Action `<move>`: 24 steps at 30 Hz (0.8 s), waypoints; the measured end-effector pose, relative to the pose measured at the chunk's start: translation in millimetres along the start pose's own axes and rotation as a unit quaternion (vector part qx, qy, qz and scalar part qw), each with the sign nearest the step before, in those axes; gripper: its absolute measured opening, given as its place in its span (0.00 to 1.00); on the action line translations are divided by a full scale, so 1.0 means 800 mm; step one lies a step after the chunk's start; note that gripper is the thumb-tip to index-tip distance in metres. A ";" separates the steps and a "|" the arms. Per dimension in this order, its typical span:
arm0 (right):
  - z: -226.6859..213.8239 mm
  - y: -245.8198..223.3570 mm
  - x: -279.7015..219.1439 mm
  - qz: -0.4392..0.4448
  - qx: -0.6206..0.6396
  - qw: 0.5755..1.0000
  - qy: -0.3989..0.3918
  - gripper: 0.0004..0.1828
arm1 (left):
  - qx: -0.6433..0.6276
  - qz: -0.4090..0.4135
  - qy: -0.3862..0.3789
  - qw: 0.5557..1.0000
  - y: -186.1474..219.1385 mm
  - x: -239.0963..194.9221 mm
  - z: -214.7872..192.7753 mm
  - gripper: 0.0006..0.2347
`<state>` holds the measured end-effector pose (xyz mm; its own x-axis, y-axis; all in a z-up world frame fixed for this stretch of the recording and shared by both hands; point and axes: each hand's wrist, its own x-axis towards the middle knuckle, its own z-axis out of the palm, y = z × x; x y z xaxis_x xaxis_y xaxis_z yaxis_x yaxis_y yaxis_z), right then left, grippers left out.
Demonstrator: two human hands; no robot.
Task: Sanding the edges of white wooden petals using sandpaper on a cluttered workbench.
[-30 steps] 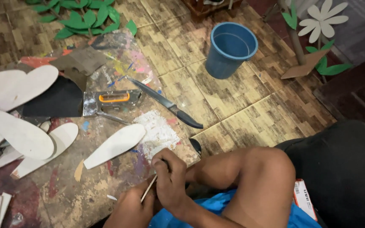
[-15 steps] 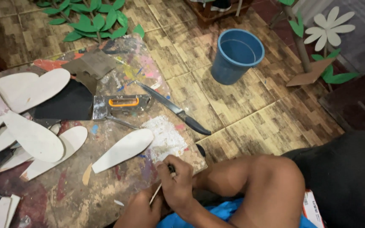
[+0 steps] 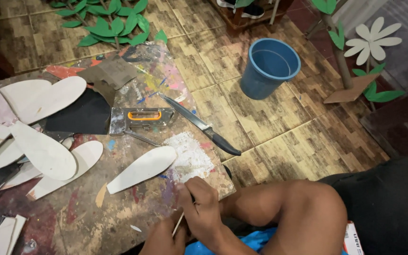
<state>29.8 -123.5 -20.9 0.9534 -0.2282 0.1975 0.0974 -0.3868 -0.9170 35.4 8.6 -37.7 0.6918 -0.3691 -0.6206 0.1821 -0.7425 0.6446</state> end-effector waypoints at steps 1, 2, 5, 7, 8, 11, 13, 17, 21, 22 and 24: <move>0.002 0.003 -0.002 -0.015 0.012 1.000 0.004 0.23 | -0.016 -0.009 -0.014 1.000 0.002 -0.002 0.000 0.21; 0.004 0.006 -0.003 -0.031 0.023 0.999 0.009 0.22 | -0.030 -0.016 -0.028 0.999 0.003 -0.003 -0.002 0.24; 0.024 0.110 -0.036 -0.102 -0.104 0.989 -0.018 0.42 | 0.028 -0.006 -0.024 0.999 -0.018 0.014 0.008 0.27; 0.003 0.003 -0.005 -0.210 -0.047 0.976 -0.021 0.28 | 0.027 0.029 0.055 0.998 -0.069 0.032 0.040 0.13; -0.006 -0.051 0.012 -0.311 0.011 0.950 -0.021 0.20 | 0.030 0.064 0.131 0.989 -0.094 0.043 0.054 0.16; -0.013 -0.016 0.019 -0.291 -0.042 0.955 -0.031 0.21 | 0.076 0.068 0.106 0.989 -0.058 0.021 0.035 0.15; -0.015 -0.010 0.024 -0.259 0.020 0.965 -0.018 0.21 | 0.075 0.039 0.097 0.992 -0.032 0.007 0.022 0.22; -0.005 -0.014 0.017 -0.086 0.220 0.972 -0.001 0.25 | 0.032 0.000 0.111 0.993 -0.006 -0.016 0.016 0.28; 0.002 -0.009 0.006 0.073 0.354 0.932 0.029 0.27 | 0.049 0.005 0.156 0.986 -0.017 -0.015 0.051 0.27; -0.001 -0.018 0.007 0.118 0.375 0.919 0.039 0.29 | 0.128 -0.031 0.156 0.979 -0.016 -0.016 0.058 0.30; -0.004 -0.027 0.008 0.163 0.394 0.903 0.048 0.32 | 0.205 -0.068 0.155 0.964 -0.012 -0.019 0.065 0.34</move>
<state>32.8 -119.0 1.2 0.9425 -0.3064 -0.1335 0.0251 0.4632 -0.8859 -13.0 -7.4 -57.8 0.8685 -0.1151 -0.4821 0.0381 -0.9543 0.2964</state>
